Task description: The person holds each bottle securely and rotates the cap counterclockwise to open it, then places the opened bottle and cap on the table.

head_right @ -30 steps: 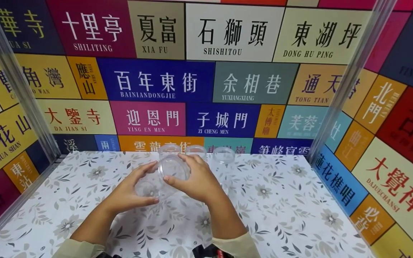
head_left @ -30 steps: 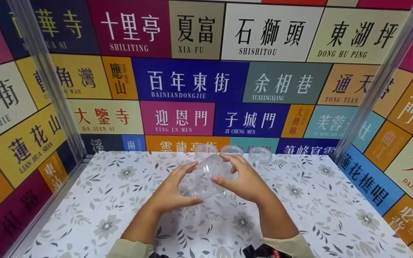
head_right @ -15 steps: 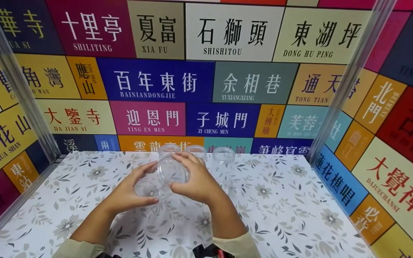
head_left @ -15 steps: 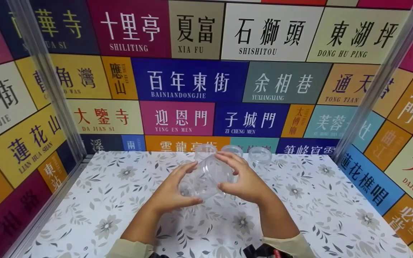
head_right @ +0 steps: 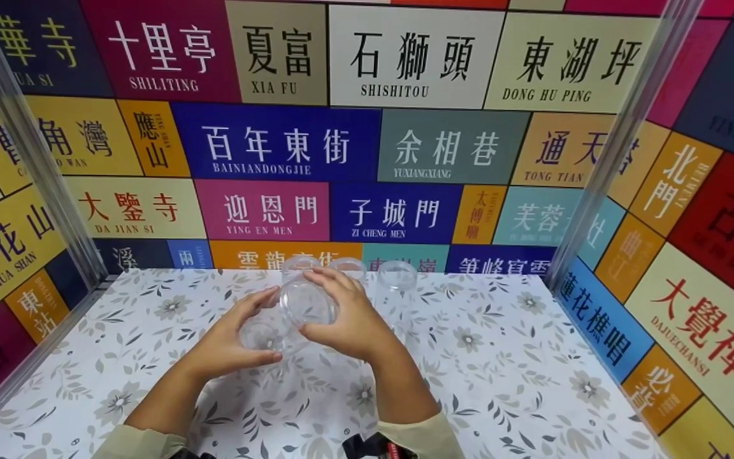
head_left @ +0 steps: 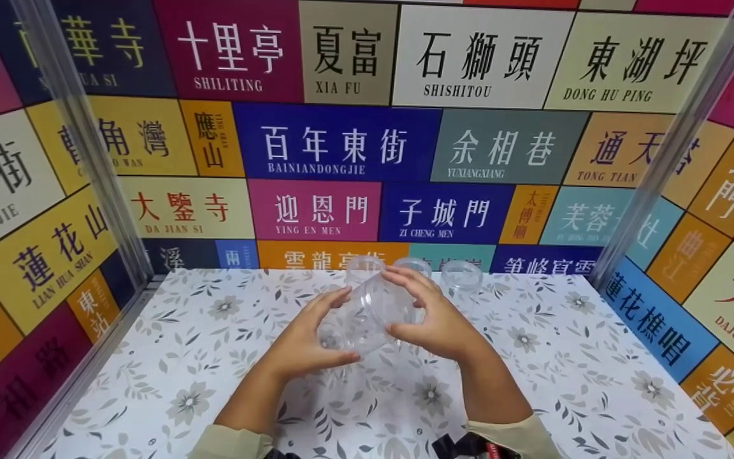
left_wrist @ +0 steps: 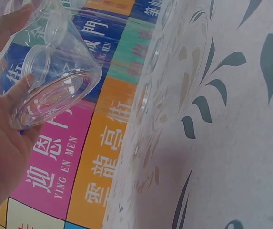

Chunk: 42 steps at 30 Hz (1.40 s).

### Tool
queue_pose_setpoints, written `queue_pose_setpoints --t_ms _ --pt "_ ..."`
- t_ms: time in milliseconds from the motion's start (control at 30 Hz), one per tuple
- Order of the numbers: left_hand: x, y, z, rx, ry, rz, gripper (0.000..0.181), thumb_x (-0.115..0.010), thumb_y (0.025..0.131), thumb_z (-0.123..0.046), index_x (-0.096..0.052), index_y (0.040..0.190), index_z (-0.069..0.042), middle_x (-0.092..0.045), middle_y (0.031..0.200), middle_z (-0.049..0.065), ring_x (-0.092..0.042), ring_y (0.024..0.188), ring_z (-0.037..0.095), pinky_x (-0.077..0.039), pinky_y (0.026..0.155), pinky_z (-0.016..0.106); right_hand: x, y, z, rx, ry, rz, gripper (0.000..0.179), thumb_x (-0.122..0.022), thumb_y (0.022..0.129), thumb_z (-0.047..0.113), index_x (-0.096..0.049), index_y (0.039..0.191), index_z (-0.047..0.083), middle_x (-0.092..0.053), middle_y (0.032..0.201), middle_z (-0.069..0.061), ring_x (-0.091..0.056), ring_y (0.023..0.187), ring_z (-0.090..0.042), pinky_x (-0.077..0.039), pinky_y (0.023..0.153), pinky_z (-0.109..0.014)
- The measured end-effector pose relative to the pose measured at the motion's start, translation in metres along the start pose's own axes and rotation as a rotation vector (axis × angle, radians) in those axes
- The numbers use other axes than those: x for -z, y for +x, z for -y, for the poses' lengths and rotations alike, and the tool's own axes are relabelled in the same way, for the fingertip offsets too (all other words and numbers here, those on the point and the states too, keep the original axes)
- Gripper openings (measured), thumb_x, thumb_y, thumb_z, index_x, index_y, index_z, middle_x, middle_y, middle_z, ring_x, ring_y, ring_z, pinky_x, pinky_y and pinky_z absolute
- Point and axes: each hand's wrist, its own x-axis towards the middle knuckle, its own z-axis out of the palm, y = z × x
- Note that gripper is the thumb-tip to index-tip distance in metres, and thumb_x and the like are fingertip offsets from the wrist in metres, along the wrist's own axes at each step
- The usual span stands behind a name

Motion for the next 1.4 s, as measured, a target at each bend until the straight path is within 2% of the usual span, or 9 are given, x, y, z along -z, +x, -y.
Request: queue_pose_setpoints --t_ms 133,267,367,467,667,767,900,1233,1400 --pt "-0.0002 0.0006 0.0000 0.018 0.006 0.003 0.103 -0.097 0.071 -0.052 -0.041 0.157 -0.056 -0.052 0.159 -0.014 -0.048 0.152 0.022 -0.038 0.124 0.070 0.0000 0.0018 -0.0009 -0.059 -0.042 -0.049 0.071 -0.076 0.095 0.044 -0.051 0.159 0.031 -0.043 0.169 0.004 -0.047 0.147 -0.030 -0.050 0.111 -0.060" --pt "-0.0006 0.0012 0.0000 0.022 0.009 0.001 0.103 -0.097 0.071 -0.053 -0.042 0.158 -0.052 -0.052 0.159 -0.014 -0.049 0.151 0.021 -0.038 0.124 0.069 -0.0010 0.0038 -0.0016 -0.138 -0.093 -0.078 0.073 -0.074 0.094 0.059 -0.052 0.159 0.031 -0.048 0.164 0.007 -0.055 0.131 -0.028 -0.057 0.097 -0.051" --pt "-0.0006 0.0018 0.0001 0.021 0.014 -0.002 0.105 -0.097 0.071 -0.053 -0.042 0.160 -0.048 -0.053 0.158 -0.013 -0.049 0.151 0.020 -0.038 0.125 0.067 -0.0024 0.0047 -0.0015 -0.175 -0.110 -0.084 0.076 -0.074 0.092 0.064 -0.052 0.158 0.032 -0.051 0.161 0.007 -0.057 0.126 -0.027 -0.058 0.090 -0.044" --pt "-0.0010 0.0019 -0.0001 0.025 0.031 -0.001 0.104 -0.096 0.071 -0.054 -0.041 0.159 -0.053 -0.053 0.159 -0.014 -0.049 0.151 0.020 -0.038 0.125 0.067 -0.0037 0.0050 -0.0010 -0.183 -0.115 -0.086 0.079 -0.075 0.091 0.065 -0.052 0.158 0.032 -0.054 0.160 0.007 -0.057 0.124 -0.026 -0.058 0.088 -0.041" --pt "-0.0018 0.0012 -0.0005 0.032 0.044 0.002 0.104 -0.096 0.071 -0.055 -0.040 0.158 -0.056 -0.052 0.160 -0.014 -0.047 0.153 0.023 -0.036 0.124 0.071 -0.0034 0.0036 0.0002 -0.148 -0.101 -0.075 0.078 -0.080 0.089 0.061 -0.054 0.157 0.033 -0.052 0.161 0.008 -0.057 0.127 -0.026 -0.059 0.093 -0.046" --pt "-0.0019 0.0009 -0.0002 0.034 0.039 -0.001 0.103 -0.097 0.071 -0.053 -0.038 0.156 -0.060 -0.053 0.159 -0.014 -0.047 0.153 0.023 -0.036 0.124 0.071 -0.0029 0.0034 0.0008 -0.120 -0.072 -0.064 0.076 -0.082 0.089 0.057 -0.055 0.156 0.033 -0.051 0.162 0.008 -0.055 0.133 -0.028 -0.056 0.103 -0.056" --pt "-0.0019 0.0004 0.0004 0.040 0.026 -0.003 0.103 -0.097 0.071 -0.050 -0.039 0.156 -0.059 -0.052 0.159 -0.016 -0.048 0.153 0.022 -0.036 0.124 0.071 -0.0023 0.0027 0.0002 -0.084 -0.036 -0.046 0.073 -0.083 0.089 0.047 -0.056 0.156 0.032 -0.048 0.165 0.006 -0.051 0.144 -0.029 -0.049 0.114 -0.062" --pt "-0.0019 -0.0003 0.0005 0.032 0.022 0.000 0.104 -0.098 0.072 -0.047 -0.039 0.157 -0.058 -0.052 0.160 -0.015 -0.048 0.152 0.022 -0.037 0.124 0.071 -0.0003 -0.0006 0.0018 -0.010 0.002 0.004 0.076 -0.078 0.085 0.024 -0.055 0.157 0.032 -0.043 0.170 0.008 -0.038 0.158 -0.026 -0.045 0.117 -0.061" --pt "-0.0020 -0.0003 0.0008 0.014 0.027 -0.003 0.103 -0.097 0.072 -0.051 -0.038 0.156 -0.059 -0.052 0.160 -0.013 -0.049 0.152 0.023 -0.038 0.124 0.070 -0.0001 -0.0011 0.0024 0.003 0.012 0.012 0.076 -0.078 0.086 0.026 -0.054 0.158 0.032 -0.040 0.172 0.003 -0.035 0.160 -0.028 -0.043 0.120 -0.064"
